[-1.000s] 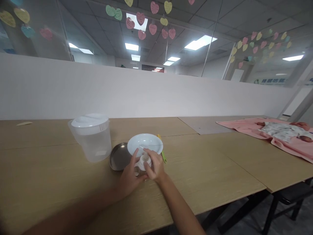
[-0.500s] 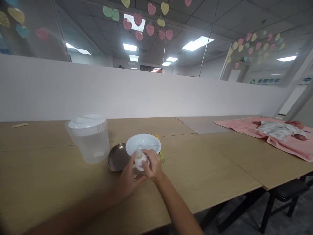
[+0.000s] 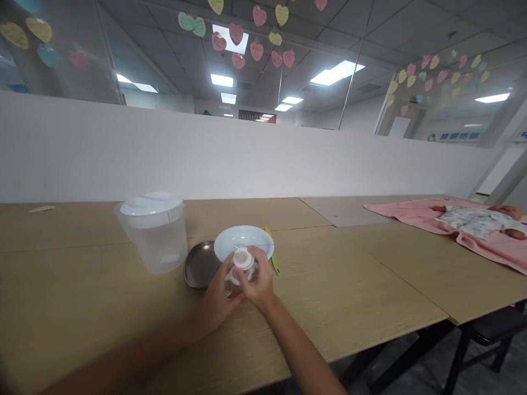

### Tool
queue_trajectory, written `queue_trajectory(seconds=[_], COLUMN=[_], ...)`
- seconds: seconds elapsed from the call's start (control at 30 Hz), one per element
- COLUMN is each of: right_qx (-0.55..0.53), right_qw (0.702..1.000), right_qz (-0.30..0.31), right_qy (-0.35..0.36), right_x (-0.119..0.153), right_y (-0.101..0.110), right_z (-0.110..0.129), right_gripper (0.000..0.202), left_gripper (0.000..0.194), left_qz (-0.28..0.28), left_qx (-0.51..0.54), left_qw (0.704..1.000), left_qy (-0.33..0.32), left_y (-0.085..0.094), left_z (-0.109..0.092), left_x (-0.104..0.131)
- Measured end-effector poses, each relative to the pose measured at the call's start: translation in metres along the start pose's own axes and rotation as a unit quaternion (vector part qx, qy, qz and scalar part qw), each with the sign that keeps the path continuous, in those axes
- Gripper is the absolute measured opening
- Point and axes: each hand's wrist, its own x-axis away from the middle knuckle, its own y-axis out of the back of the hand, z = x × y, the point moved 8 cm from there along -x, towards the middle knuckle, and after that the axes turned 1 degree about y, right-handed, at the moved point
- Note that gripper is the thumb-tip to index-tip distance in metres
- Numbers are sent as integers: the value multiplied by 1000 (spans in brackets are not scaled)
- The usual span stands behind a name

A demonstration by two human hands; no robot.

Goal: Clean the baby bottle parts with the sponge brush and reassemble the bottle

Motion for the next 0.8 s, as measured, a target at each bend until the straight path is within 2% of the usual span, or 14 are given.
queue_trajectory(seconds=[0.13,0.23,0.33,0.4,0.57,0.7,0.8], right_qx=[-46,-49,-47,-66,-160,-206,-302], right_qw=[992,986,983,975,933,900,842], right_qz=[-53,-96,-111,-127,-194,-214,-206], right_qy=[-104,-127,-137,-168,-256,-319,-396], right_x=[3,3,0,-3,-8,-9,-1], right_y=[4,12,15,18,26,32,27], right_z=[-20,-25,-26,-30,-49,-69,-87], right_gripper=[41,44,46,47,50,53,52], left_gripper=[84,84,84,84,86,85,81], left_qz=[2,-1,-7,-4,2,6,5], left_qx=[12,11,5,1,-8,-13,-23], left_qw=[1000,1000,1000,1000,1000,1000,1000], left_qy=[0,2,6,9,15,7,2], left_y=[1,1,3,3,3,3,3], left_z=[-3,-5,-6,-6,-7,-7,-7], left_x=[1,2,2,2,3,3,3])
